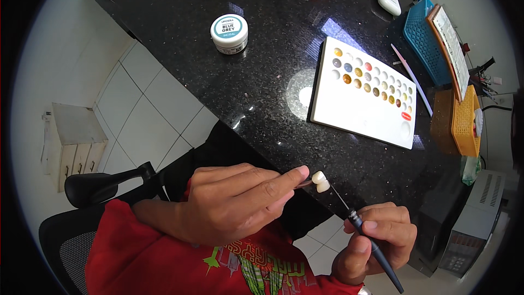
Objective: The recorder is staining and glazing a dental crown at a laboratory bench.
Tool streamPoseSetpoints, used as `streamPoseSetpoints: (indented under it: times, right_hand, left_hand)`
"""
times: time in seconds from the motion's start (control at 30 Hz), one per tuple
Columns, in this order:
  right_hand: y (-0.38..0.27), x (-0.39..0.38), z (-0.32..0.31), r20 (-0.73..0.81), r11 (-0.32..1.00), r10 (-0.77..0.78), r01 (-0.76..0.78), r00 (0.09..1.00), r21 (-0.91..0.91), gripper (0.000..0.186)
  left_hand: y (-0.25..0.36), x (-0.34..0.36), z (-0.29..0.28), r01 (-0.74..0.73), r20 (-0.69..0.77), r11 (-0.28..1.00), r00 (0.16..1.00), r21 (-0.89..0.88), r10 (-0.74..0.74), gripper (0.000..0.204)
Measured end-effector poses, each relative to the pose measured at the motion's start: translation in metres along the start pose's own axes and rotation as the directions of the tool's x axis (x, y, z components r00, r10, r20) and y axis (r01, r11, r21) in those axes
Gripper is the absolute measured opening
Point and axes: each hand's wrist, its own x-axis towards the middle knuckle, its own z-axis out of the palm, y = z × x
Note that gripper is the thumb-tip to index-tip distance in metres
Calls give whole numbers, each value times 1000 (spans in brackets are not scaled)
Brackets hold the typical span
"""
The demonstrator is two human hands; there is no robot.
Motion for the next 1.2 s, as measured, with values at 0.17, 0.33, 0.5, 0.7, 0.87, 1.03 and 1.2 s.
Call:
streamPoseSetpoints:
  times: [0.17, 0.33, 0.5, 0.7, 0.87, 1.03, 1.2]
  right_hand:
    - [0, 0, -3, 49, 1000, -12, 11, 999, 14, 28]
    - [0, 1, -2, 16, 1000, 3, -3, 1000, 4, 28]
    - [0, 1, -2, 23, 1000, 1, -1, 1000, 15, 28]
    - [1, 1, -4, 76, 999, -39, 38, 996, 10, 29]
    - [1, 1, -6, 69, 1000, -29, 28, 997, 14, 30]
    - [1, 0, -3, 61, 1000, -8, 7, 998, 12, 30]
    - [0, 0, -4, 21, 1000, 2, -2, 1000, 22, 28]
  left_hand:
    - [-4, -5, -2, -45, 51, 999, 998, 11, 45, 40]
    - [-5, -5, -2, -56, 50, 998, 997, 24, 55, 42]
    - [-2, -1, 0, -38, 29, 999, 999, 17, 38, 39]
    - [-4, -5, -2, -52, 54, 998, 997, 24, 51, 42]
    - [-4, -4, -2, -53, 51, 998, 997, 20, 52, 42]
    - [-4, -4, -3, -52, 60, 998, 997, 24, 50, 39]
    - [-2, -1, -4, -16, 68, 999, 997, -28, 18, 37]
